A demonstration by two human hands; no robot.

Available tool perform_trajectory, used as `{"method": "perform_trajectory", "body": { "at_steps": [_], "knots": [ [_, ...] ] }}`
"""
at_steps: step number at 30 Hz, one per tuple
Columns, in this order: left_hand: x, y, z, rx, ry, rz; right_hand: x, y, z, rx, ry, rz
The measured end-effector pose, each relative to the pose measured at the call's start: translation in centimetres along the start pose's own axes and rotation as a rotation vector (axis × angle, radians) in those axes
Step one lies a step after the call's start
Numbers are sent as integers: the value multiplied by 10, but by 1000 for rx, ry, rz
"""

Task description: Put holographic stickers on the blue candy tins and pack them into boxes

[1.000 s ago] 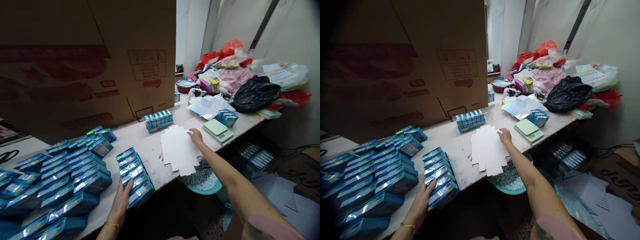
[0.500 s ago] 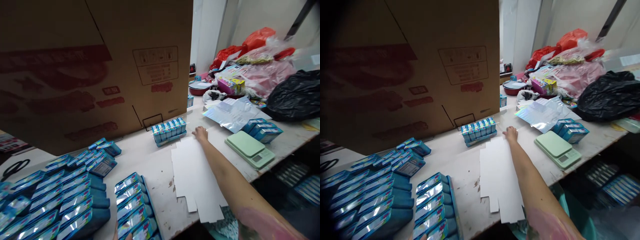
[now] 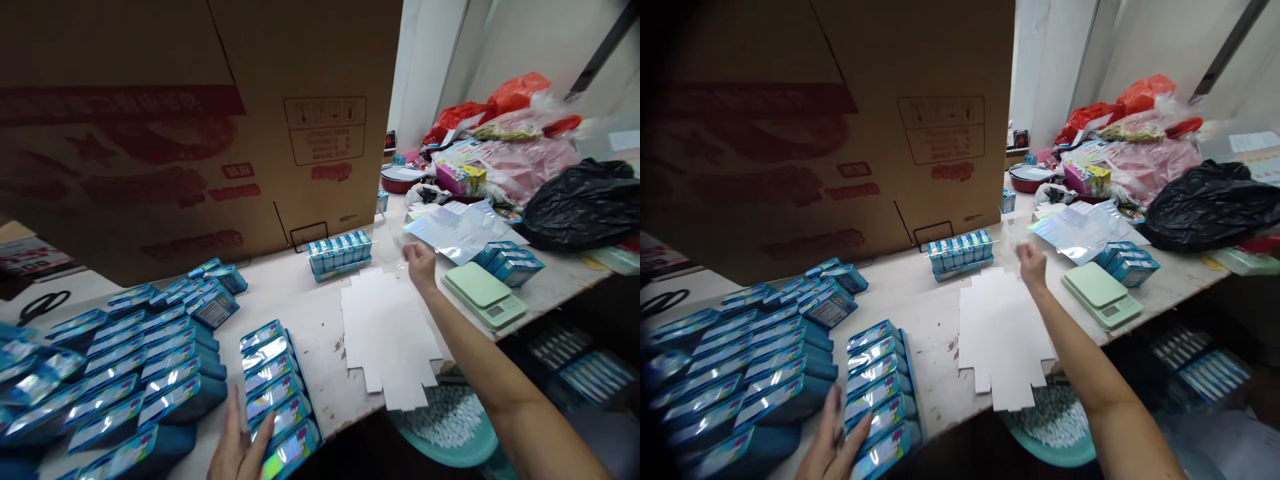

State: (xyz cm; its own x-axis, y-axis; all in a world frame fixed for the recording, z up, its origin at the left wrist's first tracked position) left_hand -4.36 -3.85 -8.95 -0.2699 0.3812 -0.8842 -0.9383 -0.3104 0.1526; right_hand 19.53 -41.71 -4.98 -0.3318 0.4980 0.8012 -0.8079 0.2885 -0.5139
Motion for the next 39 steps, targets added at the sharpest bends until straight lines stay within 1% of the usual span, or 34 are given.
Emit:
{"method": "perform_trajectory", "body": {
  "at_steps": [1,2,3,4,5,6,7,8,9,10,12,14,15,17,19,21,24,26,27,29,31,32,33,36,37,38,39],
  "knots": [
    [-14,3,1,-31,-27,-79,27,22,-4,111,-58,45],
    [-28,7,-1,-25,-18,-148,53,47,-9,229,-85,100],
    [-40,11,-5,34,29,-158,78,73,-16,326,-89,164],
    [-50,16,-12,153,110,-102,101,100,-23,411,-93,238],
    [-58,20,-20,265,237,-24,121,126,-31,514,-85,327],
    [-63,25,-28,376,361,74,138,150,-38,614,-57,414],
    [-67,28,-35,451,484,147,152,172,-45,703,-20,497],
    [-69,31,-39,480,581,196,163,192,-50,785,24,573],
    [-68,32,-40,477,650,232,171,209,-53,854,69,636],
    [-65,33,-39,452,699,254,177,222,-55,911,108,684],
    [-56,33,-32,361,750,259,185,241,-54,993,187,728],
    [-48,33,-21,280,775,244,188,250,-50,1027,291,726],
    [-44,34,-16,253,784,230,189,252,-48,1023,345,714],
    [-40,39,-7,201,791,191,191,253,-47,971,420,682],
    [-39,46,0,177,746,87,195,252,-50,905,439,645],
    [-41,52,6,188,590,-82,200,252,-57,885,443,633],
    [-41,59,12,215,209,-364,205,255,-68,941,451,644],
    [-38,61,16,199,15,-486,206,255,-72,983,431,601],
    [-36,61,18,186,-48,-514,205,254,-73,1008,407,561],
    [-32,61,21,145,-117,-520,205,252,-74,1080,330,489],
    [-29,61,24,70,-154,-510,210,251,-73,1134,268,479],
    [-28,62,25,29,-166,-512,215,251,-71,1118,272,507],
    [-28,62,26,-7,-175,-523,222,251,-68,1071,304,555],
    [-27,64,29,-122,-137,-539,241,257,-54,846,513,729],
    [-27,65,31,-163,-91,-528,243,260,-49,802,590,766],
    [-27,66,32,-192,-34,-516,242,261,-45,787,664,781],
    [-28,66,32,-204,29,-511,236,260,-41,790,735,765]
  ]
}}
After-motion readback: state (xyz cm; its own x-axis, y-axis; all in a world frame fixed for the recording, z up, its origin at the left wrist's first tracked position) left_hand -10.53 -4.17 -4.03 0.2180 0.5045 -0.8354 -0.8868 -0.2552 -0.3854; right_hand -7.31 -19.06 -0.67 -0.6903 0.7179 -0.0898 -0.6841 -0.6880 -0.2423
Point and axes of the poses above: each hand's wrist, its own y-axis away from the middle knuckle, its own z-axis out of the back of the hand, x = y × z, the point moved 3 cm from there along -y, towards the middle knuckle, and after that the axes turned 8 degrees about x, right-handed, at the moved point
